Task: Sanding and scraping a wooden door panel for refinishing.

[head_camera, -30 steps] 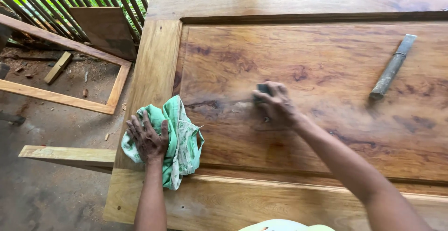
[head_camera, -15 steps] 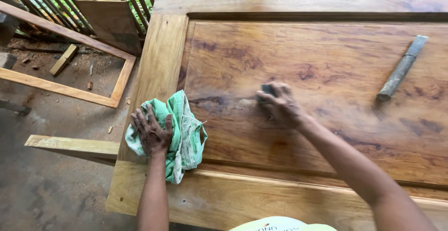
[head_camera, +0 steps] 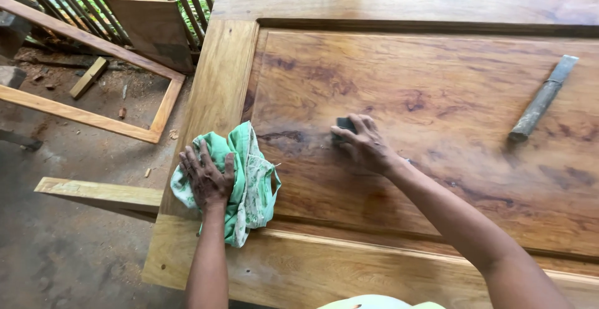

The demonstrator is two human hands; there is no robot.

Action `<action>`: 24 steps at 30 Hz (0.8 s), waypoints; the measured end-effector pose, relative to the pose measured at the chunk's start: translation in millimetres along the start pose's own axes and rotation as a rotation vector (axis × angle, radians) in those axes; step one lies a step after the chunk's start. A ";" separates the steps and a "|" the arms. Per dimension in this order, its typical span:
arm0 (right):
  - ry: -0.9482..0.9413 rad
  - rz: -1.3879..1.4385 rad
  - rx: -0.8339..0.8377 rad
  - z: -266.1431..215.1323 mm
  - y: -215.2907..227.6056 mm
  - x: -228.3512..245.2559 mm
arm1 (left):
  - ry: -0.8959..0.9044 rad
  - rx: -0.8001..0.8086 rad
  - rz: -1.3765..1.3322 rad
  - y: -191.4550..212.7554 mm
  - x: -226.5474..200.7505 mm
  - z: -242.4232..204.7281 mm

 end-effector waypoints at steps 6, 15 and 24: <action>-0.105 -0.075 0.033 -35.5 13.8 -36.4 | -0.010 0.001 0.062 0.5 -2.3 0.4; -0.049 -0.038 -0.029 -2.8 0.6 -7.4 | -0.004 0.001 -0.011 1.1 -3.3 1.0; -0.078 0.032 -0.078 6.3 -8.0 9.4 | -0.021 -0.019 0.060 -2.7 -1.0 1.8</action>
Point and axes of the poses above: each hand's wrist, its own z-axis towards the middle knuckle, its own y-axis out of the back of the hand, x = y × z, the point moved 9 cm from there along z, towards the middle knuckle, and after that the axes turned 3 degrees about -y, right-handed, at the moved point
